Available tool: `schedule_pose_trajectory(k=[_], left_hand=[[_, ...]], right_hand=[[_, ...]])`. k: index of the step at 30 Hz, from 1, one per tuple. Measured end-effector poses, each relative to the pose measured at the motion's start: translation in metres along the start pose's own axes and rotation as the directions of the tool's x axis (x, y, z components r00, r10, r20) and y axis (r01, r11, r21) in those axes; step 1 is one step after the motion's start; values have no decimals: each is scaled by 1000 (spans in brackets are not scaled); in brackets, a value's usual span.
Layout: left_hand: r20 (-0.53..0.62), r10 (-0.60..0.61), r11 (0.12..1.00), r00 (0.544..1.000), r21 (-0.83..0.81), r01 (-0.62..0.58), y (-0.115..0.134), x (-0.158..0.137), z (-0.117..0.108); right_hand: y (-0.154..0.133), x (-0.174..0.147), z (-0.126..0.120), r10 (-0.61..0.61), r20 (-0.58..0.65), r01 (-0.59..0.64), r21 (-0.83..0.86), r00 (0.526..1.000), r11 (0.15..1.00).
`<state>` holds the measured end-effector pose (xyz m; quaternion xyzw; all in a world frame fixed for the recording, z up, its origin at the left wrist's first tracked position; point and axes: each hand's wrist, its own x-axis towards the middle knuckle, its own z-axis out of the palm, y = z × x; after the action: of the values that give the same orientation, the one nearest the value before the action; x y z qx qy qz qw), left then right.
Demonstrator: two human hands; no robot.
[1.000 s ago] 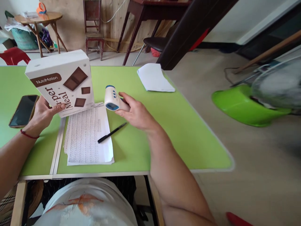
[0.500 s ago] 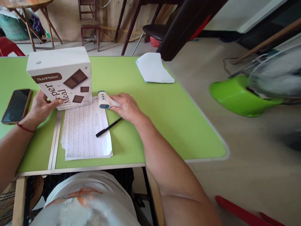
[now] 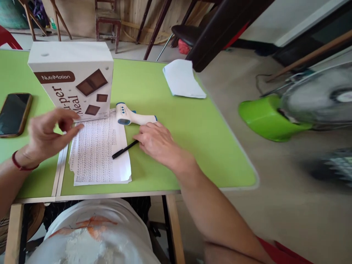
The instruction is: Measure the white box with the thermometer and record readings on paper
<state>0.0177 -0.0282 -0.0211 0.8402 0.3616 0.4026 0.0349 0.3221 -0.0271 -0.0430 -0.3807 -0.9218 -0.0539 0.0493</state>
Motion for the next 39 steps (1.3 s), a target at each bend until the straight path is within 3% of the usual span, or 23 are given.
schedule_pose_trajectory(k=[1,2,4,6,8,11,14,15,17,20,23,28,39], left_hand=[[168,61,997,984,-66,-50,5,-2,4],[320,124,988,939,-123,-89,10,-4,8],[528,214,975,822,-168,-146,21,-9,16],[645,241,969,725,-121,-215,33,-12,22],[729,211,957,651,-19,-288,45,-15,25],[787,154,930,597,88,-357,58,-16,25],[793,120,918,598,141,-372,60,-16,26],[790,112,917,602,152,-369,60,-17,27],[786,105,918,610,159,-363,58,-17,28],[776,125,920,618,143,-365,57,-19,29],[757,143,919,638,137,-369,55,-21,29],[728,184,918,661,114,-381,52,-23,29],[726,184,922,663,107,-373,53,-22,29]], right_hand=[[2,-1,5,-11,-34,10,-11,999,1000],[4,-2,8,-21,-73,20,-11,997,1000],[6,-2,9,-11,-164,15,19,986,1000],[5,0,3,81,-296,-49,115,952,992],[-2,4,-5,244,-434,-106,319,867,942],[-19,13,-13,482,-444,-45,698,756,714],[-40,20,-5,571,-266,23,918,777,396],[-46,21,0,572,-208,15,946,794,323],[-56,20,11,574,-122,-44,963,810,266],[-65,16,23,625,-96,-132,942,775,307],[-67,12,28,654,-151,-162,905,741,393],[-68,13,30,609,-243,-128,856,755,500],[-69,14,33,577,-249,-146,822,778,551]])
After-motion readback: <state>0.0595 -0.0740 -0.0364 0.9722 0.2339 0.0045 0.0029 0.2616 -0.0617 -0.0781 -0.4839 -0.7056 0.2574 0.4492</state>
